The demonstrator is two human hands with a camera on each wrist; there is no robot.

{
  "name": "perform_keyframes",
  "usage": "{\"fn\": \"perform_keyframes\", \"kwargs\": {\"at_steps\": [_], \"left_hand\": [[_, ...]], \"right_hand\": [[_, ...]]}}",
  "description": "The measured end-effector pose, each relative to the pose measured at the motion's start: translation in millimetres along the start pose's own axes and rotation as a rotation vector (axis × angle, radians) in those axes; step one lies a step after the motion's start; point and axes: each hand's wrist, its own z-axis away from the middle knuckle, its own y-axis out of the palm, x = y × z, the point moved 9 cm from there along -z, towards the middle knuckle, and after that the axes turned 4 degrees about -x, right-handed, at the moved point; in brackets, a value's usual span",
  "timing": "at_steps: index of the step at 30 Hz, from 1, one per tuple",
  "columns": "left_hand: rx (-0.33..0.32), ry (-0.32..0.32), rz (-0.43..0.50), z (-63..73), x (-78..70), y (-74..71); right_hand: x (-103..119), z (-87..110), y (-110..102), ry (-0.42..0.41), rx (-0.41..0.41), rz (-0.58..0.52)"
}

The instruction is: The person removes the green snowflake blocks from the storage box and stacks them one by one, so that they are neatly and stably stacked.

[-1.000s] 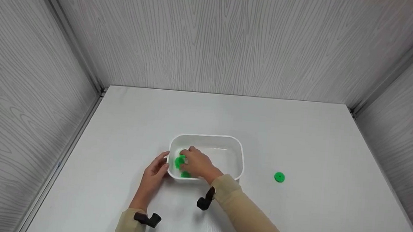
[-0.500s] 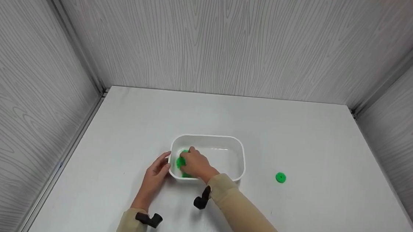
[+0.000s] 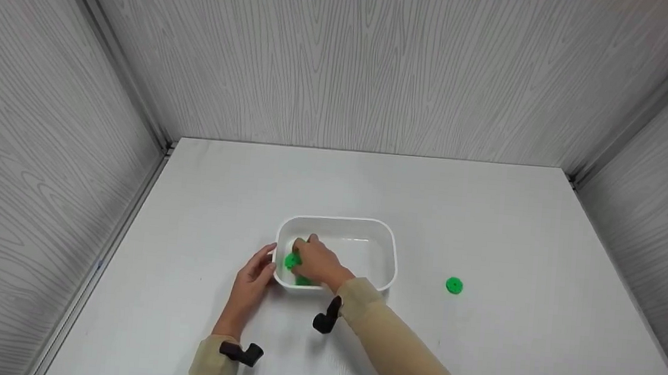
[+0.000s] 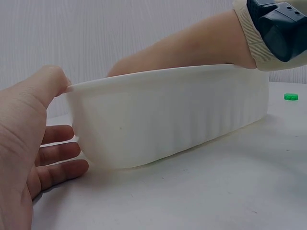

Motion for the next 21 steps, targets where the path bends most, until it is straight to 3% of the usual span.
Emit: {"fn": "perform_keyframes", "kwargs": {"at_steps": [14,21], "left_hand": [[-0.006,-0.011,-0.011,-0.7,-0.7,0.2],[-0.022,-0.048,0.033,-8.3,26.0,-3.4]], "right_hand": [[-2.6,10.7,-16.5,-0.011,-0.050,-0.083],[-14.5,23.8,-23.1,-0.004,-0.089,-0.161]]}}
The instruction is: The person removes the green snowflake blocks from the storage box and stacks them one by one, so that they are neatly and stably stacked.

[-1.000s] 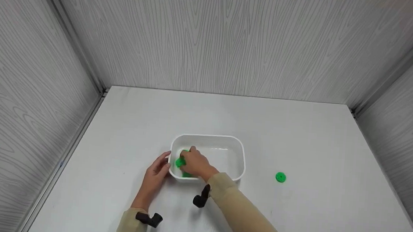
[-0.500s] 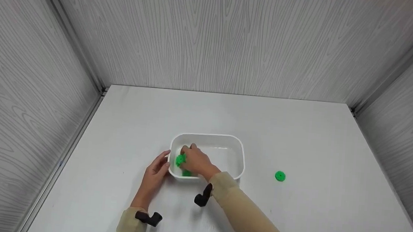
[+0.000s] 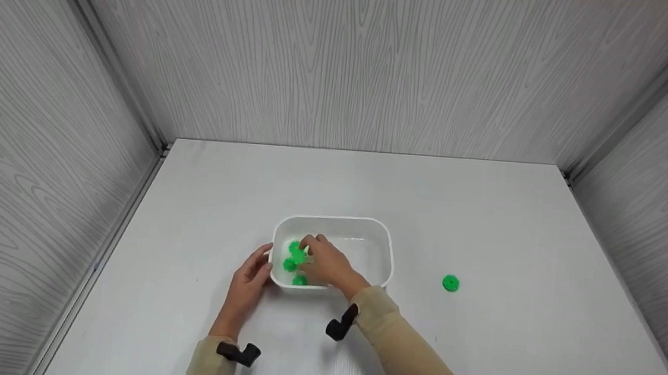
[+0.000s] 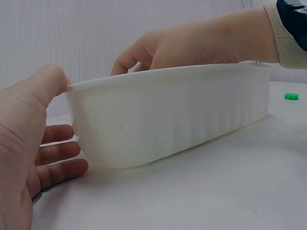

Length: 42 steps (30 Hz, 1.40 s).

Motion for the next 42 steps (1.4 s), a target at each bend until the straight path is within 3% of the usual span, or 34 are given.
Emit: {"fn": "perform_keyframes", "kwargs": {"at_steps": [6,18,29,42], "left_hand": [[-0.039,0.019,-0.023,-0.6,4.7,-2.7],[-0.038,0.046,-0.021,0.1,1.9,-0.2],[-0.034,0.049,-0.021,-0.6,3.0,-1.2],[-0.043,0.041,-0.036,-0.8,1.3,-0.8]], "right_hand": [[-6.0,7.9,-12.1,-0.045,-0.064,-0.041],[-20.0,26.9,-35.5,-0.101,-0.139,-0.165],[-30.0,49.5,-57.6,-0.149,-0.247,-0.142],[-48.1,73.8,-77.3,-0.164,-0.353,-0.202]]}}
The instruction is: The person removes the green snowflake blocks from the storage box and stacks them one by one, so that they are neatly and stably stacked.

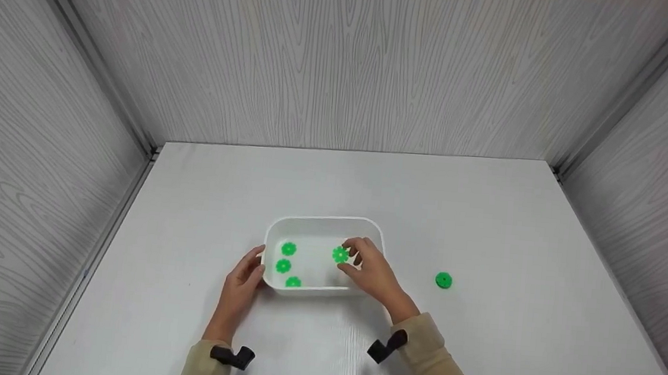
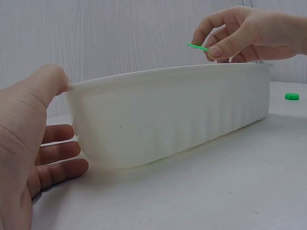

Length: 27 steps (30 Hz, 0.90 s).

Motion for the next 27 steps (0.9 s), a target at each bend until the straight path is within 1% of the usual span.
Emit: {"fn": "perform_keyframes", "kwargs": {"at_steps": [7,10,13,17,20,22,27], "left_hand": [[-0.003,0.000,-0.014,0.6,0.5,-0.2],[-0.008,0.006,-0.006,0.5,1.5,-0.8],[0.002,0.004,0.010,0.4,2.3,0.1],[0.012,-0.021,0.015,0.5,3.0,0.5],[0.019,-0.045,0.016,1.0,2.1,0.1],[0.032,-0.051,0.022,1.8,-1.5,0.7],[0.060,-0.037,0.014,7.6,-20.5,4.5]], "right_hand": [[-4.0,10.1,-16.2,-0.032,-0.079,-0.008],[-4.5,14.0,-23.0,-0.043,-0.106,-0.011],[-5.0,18.9,-31.5,-0.054,-0.143,-0.014],[-8.6,25.5,-42.3,-0.050,-0.185,-0.015],[-13.4,30.1,-49.2,-0.029,-0.203,-0.027],[-17.5,33.1,-53.9,-0.007,-0.214,-0.029],[-32.5,42.9,-65.3,0.069,-0.252,-0.023]]}}
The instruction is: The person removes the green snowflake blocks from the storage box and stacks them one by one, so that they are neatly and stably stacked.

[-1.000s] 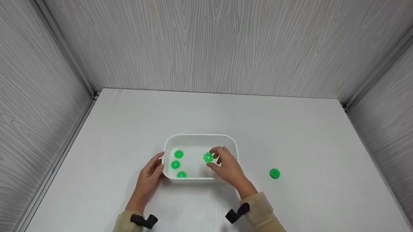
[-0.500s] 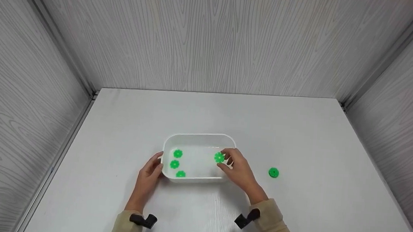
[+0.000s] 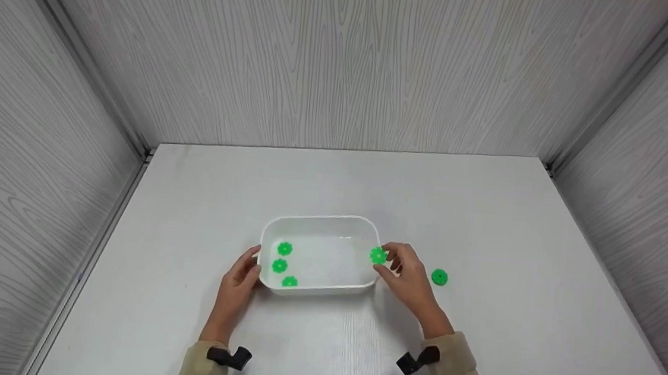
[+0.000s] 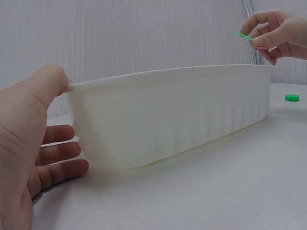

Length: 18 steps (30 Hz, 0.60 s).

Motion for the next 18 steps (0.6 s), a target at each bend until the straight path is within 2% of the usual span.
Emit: {"fn": "perform_keyframes", "kwargs": {"at_steps": [3,9,13,16,18], "left_hand": [[-0.001,0.003,-0.014,2.7,-5.9,1.1],[0.002,0.022,-0.010,2.1,-7.8,1.1],[0.002,0.018,-0.001,0.4,-3.5,0.8],[-0.015,-0.001,0.003,-1.7,3.9,-0.5],[-0.019,-0.009,-0.003,-0.9,3.6,0.4]], "right_hand": [[-10.6,4.6,-6.2,0.035,-0.013,0.000],[-32.8,14.9,-18.0,0.104,-0.029,-0.024],[-47.6,21.4,-25.2,0.158,-0.039,-0.007],[-55.6,26.5,-30.4,0.174,-0.050,0.009],[-61.5,30.6,-33.8,0.185,-0.056,0.011]]}}
